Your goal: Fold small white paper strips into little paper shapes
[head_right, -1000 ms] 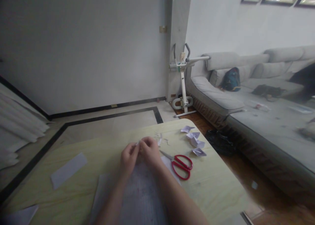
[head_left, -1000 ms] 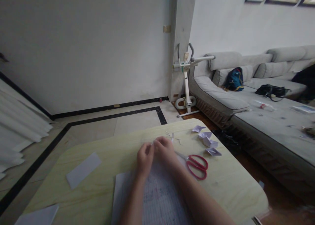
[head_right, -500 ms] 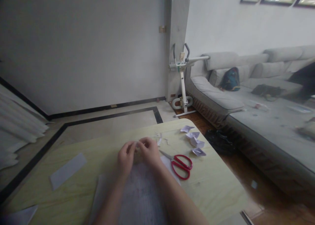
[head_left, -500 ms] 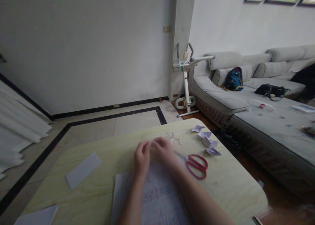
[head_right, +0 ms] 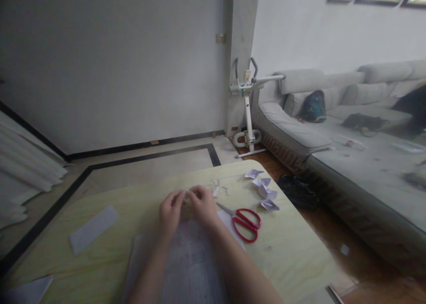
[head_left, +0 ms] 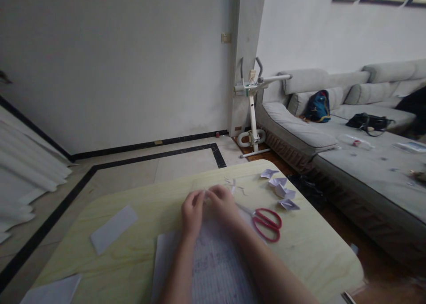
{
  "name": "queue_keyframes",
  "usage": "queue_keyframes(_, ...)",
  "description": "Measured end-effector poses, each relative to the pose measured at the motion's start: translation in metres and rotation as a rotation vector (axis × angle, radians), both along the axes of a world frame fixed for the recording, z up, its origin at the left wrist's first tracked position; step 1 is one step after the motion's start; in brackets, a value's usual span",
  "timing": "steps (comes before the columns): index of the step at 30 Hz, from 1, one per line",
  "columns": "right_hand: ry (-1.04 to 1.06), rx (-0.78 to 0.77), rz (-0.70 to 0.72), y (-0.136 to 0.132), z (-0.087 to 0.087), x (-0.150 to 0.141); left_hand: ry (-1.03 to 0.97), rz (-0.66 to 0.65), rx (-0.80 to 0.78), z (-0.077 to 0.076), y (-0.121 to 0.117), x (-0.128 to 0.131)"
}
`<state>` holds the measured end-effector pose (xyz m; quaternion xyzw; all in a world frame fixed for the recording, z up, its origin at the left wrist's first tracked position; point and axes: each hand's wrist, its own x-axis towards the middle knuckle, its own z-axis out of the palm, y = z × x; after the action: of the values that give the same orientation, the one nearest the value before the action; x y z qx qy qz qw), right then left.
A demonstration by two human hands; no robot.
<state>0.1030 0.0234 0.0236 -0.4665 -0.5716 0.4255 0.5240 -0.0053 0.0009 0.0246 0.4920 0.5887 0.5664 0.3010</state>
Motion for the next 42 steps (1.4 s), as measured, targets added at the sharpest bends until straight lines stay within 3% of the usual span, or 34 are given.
queue_keyframes(17, 0.110, -0.057, 0.000, 0.0009, 0.0068, 0.0013, -0.166, 0.017, -0.020, -0.0023, 0.0018, -0.0010)
queue_keyframes(42, 0.142, -0.061, -0.030, -0.0008, 0.0071, -0.0022, -0.224, 0.045, -0.033, -0.0072, 0.0037, -0.0019)
